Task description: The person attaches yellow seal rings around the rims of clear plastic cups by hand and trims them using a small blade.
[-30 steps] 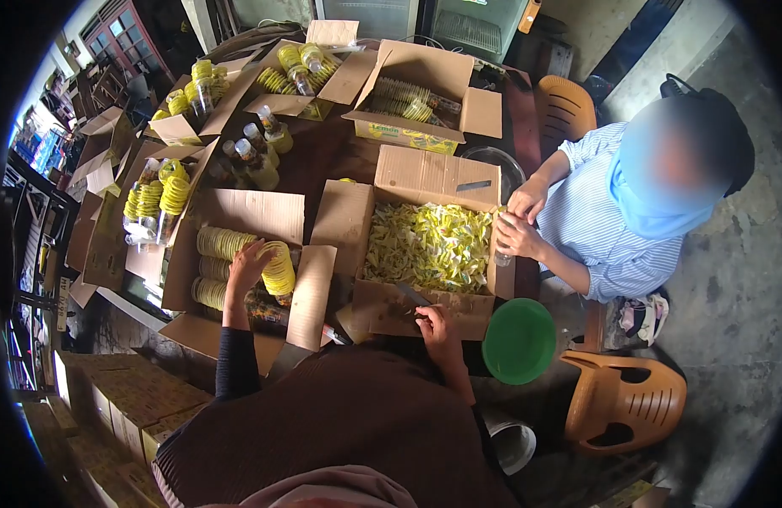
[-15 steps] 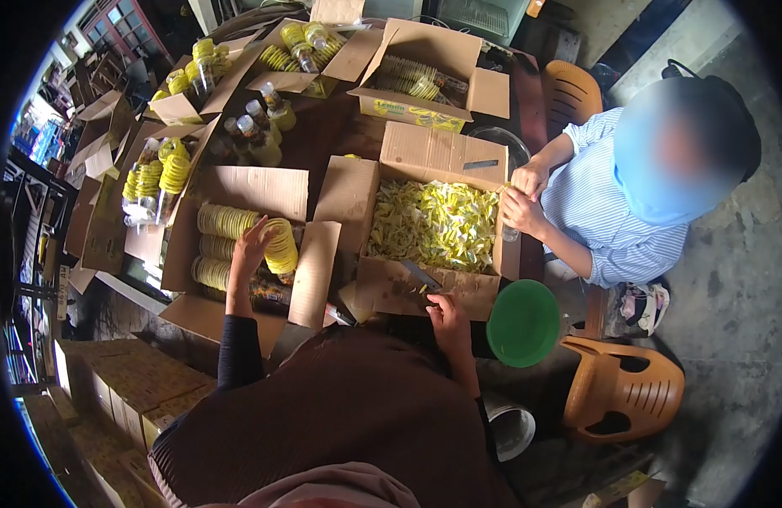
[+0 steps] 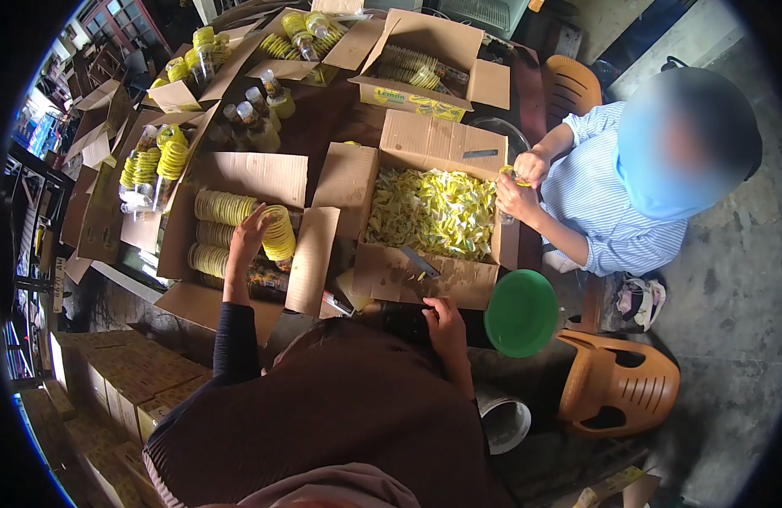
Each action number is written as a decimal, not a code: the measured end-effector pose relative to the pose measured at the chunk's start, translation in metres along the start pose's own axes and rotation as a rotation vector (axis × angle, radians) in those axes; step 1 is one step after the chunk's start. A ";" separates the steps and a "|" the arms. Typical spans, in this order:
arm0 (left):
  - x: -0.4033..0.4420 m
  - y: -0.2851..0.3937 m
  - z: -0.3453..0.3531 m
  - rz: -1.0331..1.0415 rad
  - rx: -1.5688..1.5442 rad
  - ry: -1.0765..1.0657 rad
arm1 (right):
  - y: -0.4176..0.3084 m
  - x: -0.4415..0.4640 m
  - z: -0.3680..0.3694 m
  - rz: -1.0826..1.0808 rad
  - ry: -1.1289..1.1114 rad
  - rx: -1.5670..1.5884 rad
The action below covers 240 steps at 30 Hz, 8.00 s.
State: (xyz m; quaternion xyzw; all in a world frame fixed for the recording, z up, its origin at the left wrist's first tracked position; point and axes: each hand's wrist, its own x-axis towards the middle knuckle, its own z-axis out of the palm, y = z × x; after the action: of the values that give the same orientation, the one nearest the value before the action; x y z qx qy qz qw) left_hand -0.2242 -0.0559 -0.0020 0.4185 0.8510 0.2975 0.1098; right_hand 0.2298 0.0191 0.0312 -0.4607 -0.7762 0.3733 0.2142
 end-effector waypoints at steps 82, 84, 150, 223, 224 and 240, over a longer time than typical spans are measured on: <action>0.313 -0.097 0.079 -0.511 -0.443 0.477 | 0.105 0.055 -0.039 0.285 -0.409 -0.089; 0.309 -0.091 0.079 -0.580 -0.371 0.567 | 0.094 0.058 -0.041 0.315 -0.380 -0.087; 0.233 0.104 0.082 -0.472 -1.733 -0.291 | 0.032 0.084 -0.024 0.036 -0.207 -0.091; 0.252 0.141 0.145 0.439 -0.442 -0.109 | -0.032 0.169 -0.034 -0.212 0.159 -0.087; 0.252 0.142 0.145 0.450 -0.442 -0.114 | -0.028 0.160 -0.036 -0.208 0.170 -0.087; 0.227 0.140 0.134 0.567 -0.181 -0.216 | -0.027 0.069 -0.042 -0.133 0.284 -0.081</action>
State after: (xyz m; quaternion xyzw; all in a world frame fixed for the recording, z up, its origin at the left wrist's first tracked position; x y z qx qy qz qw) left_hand -0.2166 0.2425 -0.0111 0.6567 0.6539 0.3448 0.1491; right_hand 0.2100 0.0877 0.0778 -0.4646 -0.7814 0.2577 0.3274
